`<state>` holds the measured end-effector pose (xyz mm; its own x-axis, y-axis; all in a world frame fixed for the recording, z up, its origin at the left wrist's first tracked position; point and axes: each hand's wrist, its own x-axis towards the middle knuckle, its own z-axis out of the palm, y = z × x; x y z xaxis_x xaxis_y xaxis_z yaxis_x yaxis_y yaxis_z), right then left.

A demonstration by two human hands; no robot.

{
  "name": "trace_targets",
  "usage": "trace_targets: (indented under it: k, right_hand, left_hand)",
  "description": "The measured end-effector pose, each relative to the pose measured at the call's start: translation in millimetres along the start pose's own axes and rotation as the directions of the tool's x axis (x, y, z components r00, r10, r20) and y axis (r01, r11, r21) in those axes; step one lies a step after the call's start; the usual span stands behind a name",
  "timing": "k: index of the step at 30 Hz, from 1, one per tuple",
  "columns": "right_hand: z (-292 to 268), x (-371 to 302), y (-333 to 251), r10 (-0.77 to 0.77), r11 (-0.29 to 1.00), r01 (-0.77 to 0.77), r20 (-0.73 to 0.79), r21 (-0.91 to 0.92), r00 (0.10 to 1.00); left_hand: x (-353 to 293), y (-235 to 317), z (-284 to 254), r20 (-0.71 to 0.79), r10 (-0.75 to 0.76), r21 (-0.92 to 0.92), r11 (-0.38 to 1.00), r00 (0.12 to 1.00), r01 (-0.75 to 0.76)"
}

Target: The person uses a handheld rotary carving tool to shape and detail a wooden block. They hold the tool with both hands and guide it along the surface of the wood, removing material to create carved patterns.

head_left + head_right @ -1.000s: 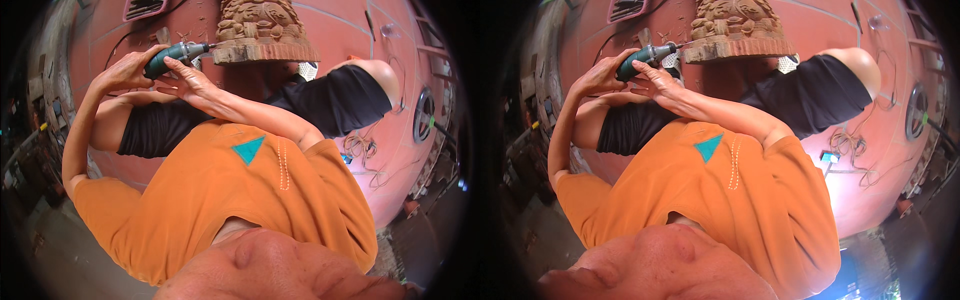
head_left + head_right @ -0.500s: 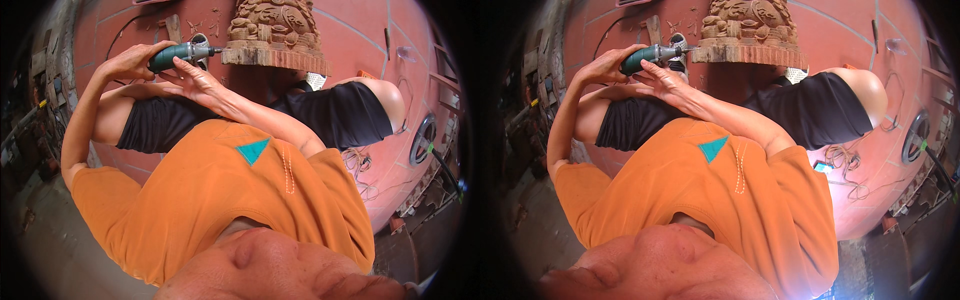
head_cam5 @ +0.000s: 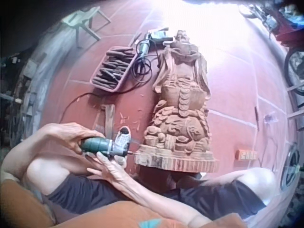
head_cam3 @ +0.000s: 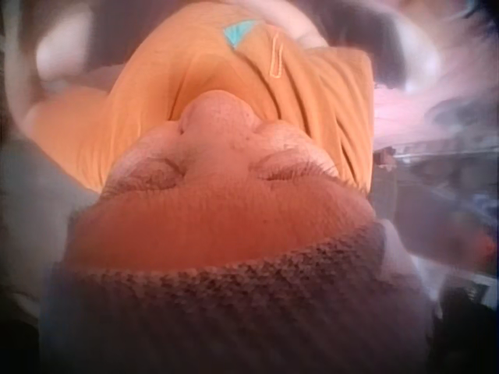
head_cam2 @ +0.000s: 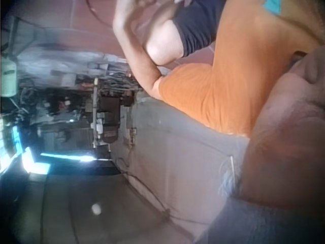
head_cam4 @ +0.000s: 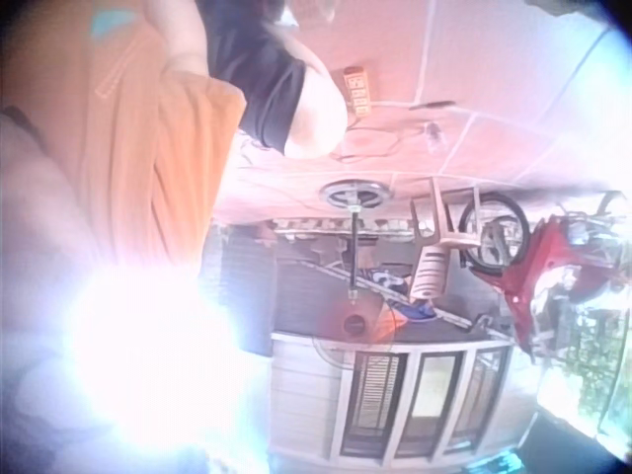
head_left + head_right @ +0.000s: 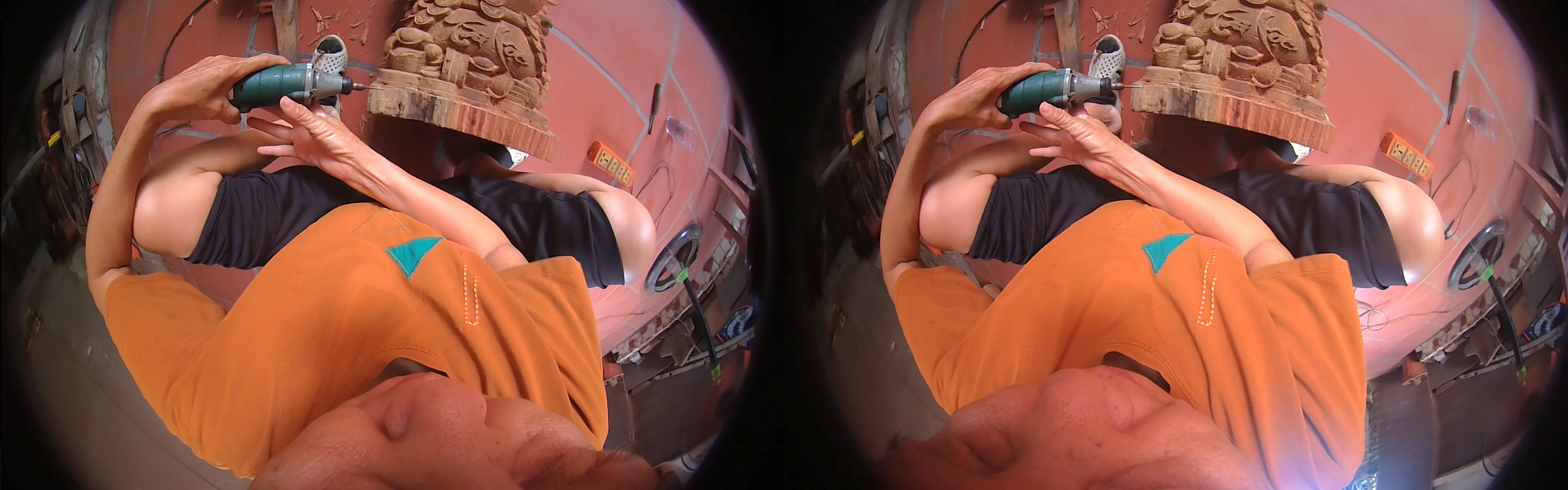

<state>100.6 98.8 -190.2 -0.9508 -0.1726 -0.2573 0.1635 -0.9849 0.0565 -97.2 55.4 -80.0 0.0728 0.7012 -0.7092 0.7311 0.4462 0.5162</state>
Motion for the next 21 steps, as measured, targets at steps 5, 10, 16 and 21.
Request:
trace_targets:
  k: [5,10,16,21]
  right_hand:
    - [-4.3,1.2,3.7,-0.010,0.997,0.009,-0.005,-0.075,1.000]
    - [-20.3,15.4,18.0,0.082,0.984,-0.081,0.002,-0.161,0.997]
    - [-26.8,12.4,26.4,0.047,0.987,-0.053,-0.042,-0.152,0.998]
    - [-13.2,1.8,18.7,-0.012,0.988,-0.001,-0.087,-0.153,0.996]
  left_hand:
    - [-3.3,-10.5,11.8,-0.005,0.001,-0.062,0.998,1.000,-0.001]
    - [-5.6,-25.4,18.9,-0.042,0.072,-0.066,0.995,0.997,-0.075]
    - [0.2,-14.3,15.5,0.060,-0.005,-0.044,0.999,0.998,0.007]
    - [-2.2,-15.9,17.6,0.062,0.017,-0.074,0.997,0.998,-0.012]
